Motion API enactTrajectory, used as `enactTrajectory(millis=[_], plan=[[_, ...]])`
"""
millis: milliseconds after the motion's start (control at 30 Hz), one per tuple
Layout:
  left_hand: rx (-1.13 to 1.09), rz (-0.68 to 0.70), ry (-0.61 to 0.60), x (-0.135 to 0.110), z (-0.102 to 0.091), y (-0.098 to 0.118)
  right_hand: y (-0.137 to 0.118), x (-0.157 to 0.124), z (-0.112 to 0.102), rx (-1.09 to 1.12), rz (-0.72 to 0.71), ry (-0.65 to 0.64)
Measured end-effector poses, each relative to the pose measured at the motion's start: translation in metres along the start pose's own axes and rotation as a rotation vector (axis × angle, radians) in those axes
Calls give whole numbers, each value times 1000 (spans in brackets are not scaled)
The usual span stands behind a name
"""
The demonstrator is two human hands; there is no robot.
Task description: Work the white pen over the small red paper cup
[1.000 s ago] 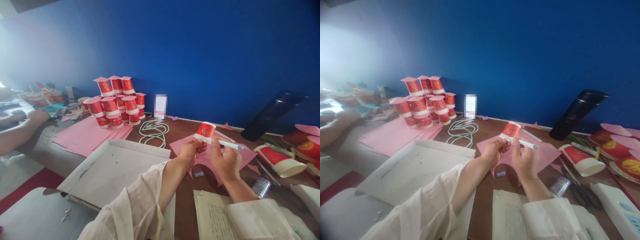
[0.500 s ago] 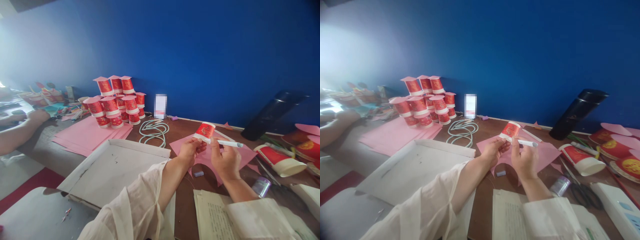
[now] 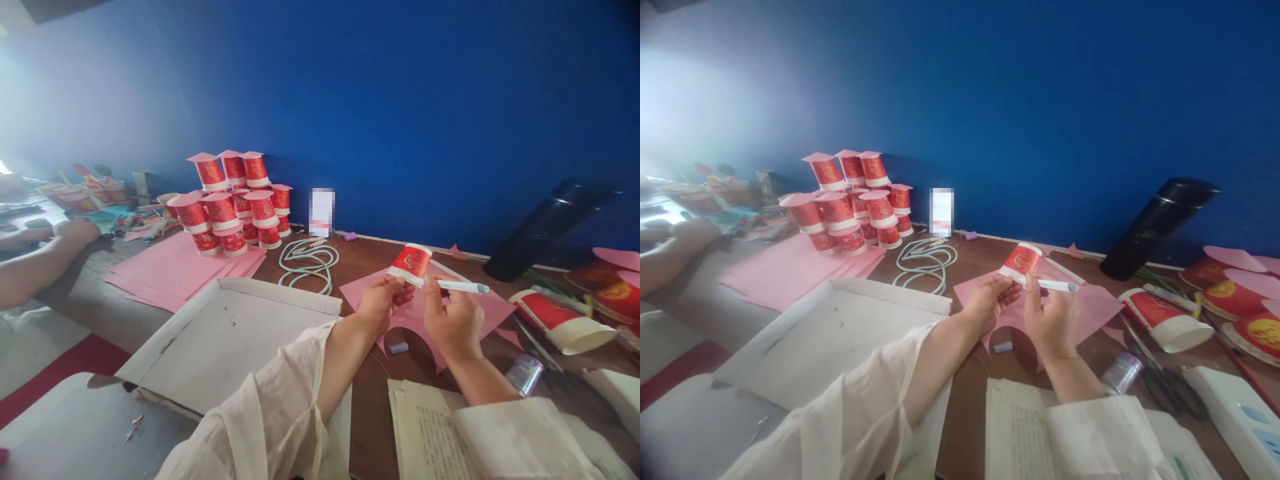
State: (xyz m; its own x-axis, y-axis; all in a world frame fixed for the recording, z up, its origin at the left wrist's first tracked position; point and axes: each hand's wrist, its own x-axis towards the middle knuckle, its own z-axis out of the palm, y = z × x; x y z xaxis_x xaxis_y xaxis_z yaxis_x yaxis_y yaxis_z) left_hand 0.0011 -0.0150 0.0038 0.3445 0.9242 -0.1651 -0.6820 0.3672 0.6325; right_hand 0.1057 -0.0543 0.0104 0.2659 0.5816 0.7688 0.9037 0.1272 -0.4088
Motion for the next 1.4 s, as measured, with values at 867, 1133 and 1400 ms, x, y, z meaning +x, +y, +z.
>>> enactTrajectory(millis=[867, 1133, 1400], plan=[[62, -18, -5, 0, -1, 1, -5, 1, -3, 64, 42, -39], [70, -17, -6, -1, -1, 2, 0, -1, -1, -3, 38, -19], [73, -21, 1, -2, 0, 2, -2, 0, -2, 5, 41, -46]])
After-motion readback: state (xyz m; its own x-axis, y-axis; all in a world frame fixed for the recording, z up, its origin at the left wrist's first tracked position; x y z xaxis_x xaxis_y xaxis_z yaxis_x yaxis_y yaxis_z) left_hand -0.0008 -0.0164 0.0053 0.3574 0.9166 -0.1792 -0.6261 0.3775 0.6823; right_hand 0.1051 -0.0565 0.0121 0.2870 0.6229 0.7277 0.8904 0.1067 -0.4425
